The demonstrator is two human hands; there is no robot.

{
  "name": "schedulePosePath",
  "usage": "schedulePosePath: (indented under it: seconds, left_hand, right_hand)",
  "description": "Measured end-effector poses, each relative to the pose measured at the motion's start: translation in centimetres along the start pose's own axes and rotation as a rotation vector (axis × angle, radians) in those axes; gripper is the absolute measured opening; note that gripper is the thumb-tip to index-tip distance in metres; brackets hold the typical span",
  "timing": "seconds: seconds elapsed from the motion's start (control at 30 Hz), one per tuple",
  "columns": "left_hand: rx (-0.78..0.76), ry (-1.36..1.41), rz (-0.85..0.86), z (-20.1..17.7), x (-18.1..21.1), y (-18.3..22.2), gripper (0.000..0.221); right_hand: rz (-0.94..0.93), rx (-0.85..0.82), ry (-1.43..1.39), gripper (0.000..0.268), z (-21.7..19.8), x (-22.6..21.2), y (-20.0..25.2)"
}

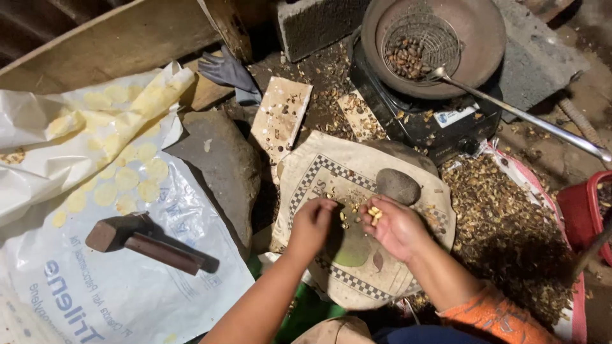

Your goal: Cracking nut shells with a stone, extracting kernels, hammering items on a plastic sheet, and roasting nuts in a pan.

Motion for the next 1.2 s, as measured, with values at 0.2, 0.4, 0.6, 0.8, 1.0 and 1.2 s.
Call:
schedulePosePath:
  seconds: [0.2, 0.4, 0.6, 0.8, 1.0, 1.2]
  left_hand:
    - [-0.187, 1.21, -0.743, 1.1, 1.6, 2.1, 0.042]
    - [-0.357, 1.51, -0.734, 1.3, -0.9, 2.5, 0.018]
    - [-0.032, 1.233, -0.797, 0.6, -1.0, 2.3, 0.023]
    - [-0.004, 1.352, -0.701, 0.3, -0.5, 3.9, 0.026]
    - [-0.23, 1.705, -0.519, 3.9, 0.4, 4.6, 0.034]
    - [-0.293, 1.386, -0.12, -10.5, 12.6, 1.7, 0.011]
  right_hand:
    - [-0.684, -0.332, 0.821, 0.021, 10.0, -3.4, 3.9]
    - [-0.764, 0.079, 1.5, 0.007, 3.1, 0.5, -1.6]
    - [-0.531, 0.032, 1.91, 0.02, 3.5, 3.0, -3.4]
    - [-0.316, -0.133, 1.346, 0.011, 6.2, -1.5, 0.7]
    - [-0.244, -0.126, 1.18, 0.027, 8.2, -1.7, 4.0]
    - [-0.538, -0.214, 1.537, 0.044, -2.2, -11.6, -1.4]
Point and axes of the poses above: each hand's wrist, its own y-axis away from the middle knuckle, its own z-axis out of the palm, x = y × z, the point moved 6 cm from there along -y, towards the middle knuckle, and after that the axes turned 1 degree about z, right-handed, at the moved point
